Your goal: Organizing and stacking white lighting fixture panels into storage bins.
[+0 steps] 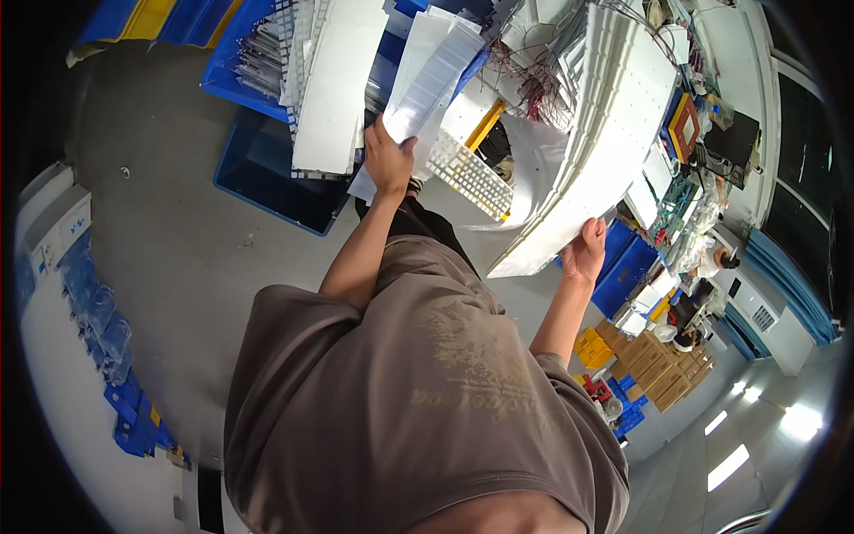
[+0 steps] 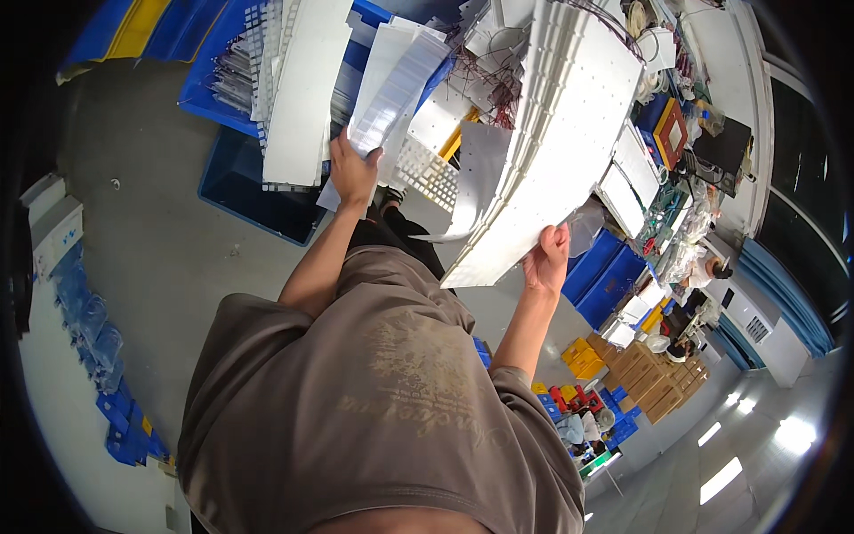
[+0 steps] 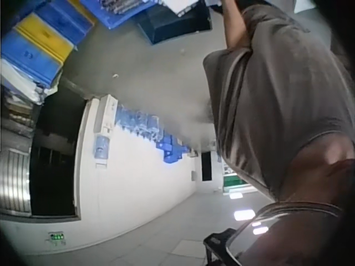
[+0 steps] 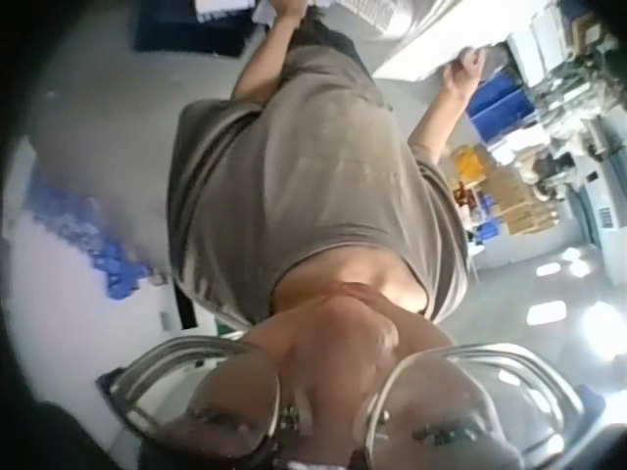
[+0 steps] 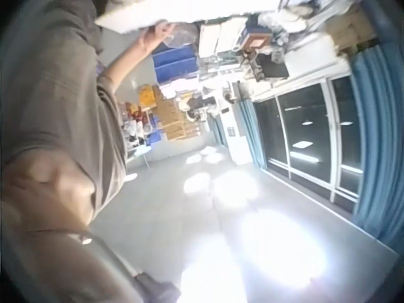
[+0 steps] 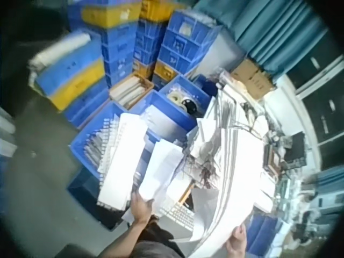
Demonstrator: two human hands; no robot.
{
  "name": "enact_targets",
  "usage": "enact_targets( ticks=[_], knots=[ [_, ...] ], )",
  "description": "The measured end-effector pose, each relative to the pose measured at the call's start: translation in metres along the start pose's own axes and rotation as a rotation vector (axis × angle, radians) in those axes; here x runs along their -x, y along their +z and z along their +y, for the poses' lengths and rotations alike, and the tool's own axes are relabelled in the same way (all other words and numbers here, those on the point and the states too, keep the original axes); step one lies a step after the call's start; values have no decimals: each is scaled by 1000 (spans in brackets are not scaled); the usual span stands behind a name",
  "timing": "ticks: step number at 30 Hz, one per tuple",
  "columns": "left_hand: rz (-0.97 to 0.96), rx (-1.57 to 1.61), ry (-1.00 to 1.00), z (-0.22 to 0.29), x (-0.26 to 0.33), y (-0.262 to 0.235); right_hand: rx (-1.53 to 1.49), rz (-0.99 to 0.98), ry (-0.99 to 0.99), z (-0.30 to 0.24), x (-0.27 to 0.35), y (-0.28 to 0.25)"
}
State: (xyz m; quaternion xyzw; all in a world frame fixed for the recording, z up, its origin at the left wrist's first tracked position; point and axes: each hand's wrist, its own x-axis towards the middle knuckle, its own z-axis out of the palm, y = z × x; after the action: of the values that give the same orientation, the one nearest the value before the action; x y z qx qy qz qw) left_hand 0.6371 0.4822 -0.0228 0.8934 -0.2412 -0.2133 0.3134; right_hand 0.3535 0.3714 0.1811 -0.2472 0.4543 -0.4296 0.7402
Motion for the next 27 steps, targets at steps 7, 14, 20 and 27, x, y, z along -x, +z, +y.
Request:
enact_targets(
  ticks=[7,14,20,27],
  knots=[
    [-16,-101,-40,-2,-16,-14,-27,153,-90,-13,38,-8],
    [0,-98,30,-6,-20,-20,-87,256,-172,-21,76,-49],
    [-156,117,-43,-22,-36,-20,-116,253,-219,-24,100,-81],
    [-652,534,-435,32,-42,-73,-175,284,-256,-24,126,-129]
  ],
)
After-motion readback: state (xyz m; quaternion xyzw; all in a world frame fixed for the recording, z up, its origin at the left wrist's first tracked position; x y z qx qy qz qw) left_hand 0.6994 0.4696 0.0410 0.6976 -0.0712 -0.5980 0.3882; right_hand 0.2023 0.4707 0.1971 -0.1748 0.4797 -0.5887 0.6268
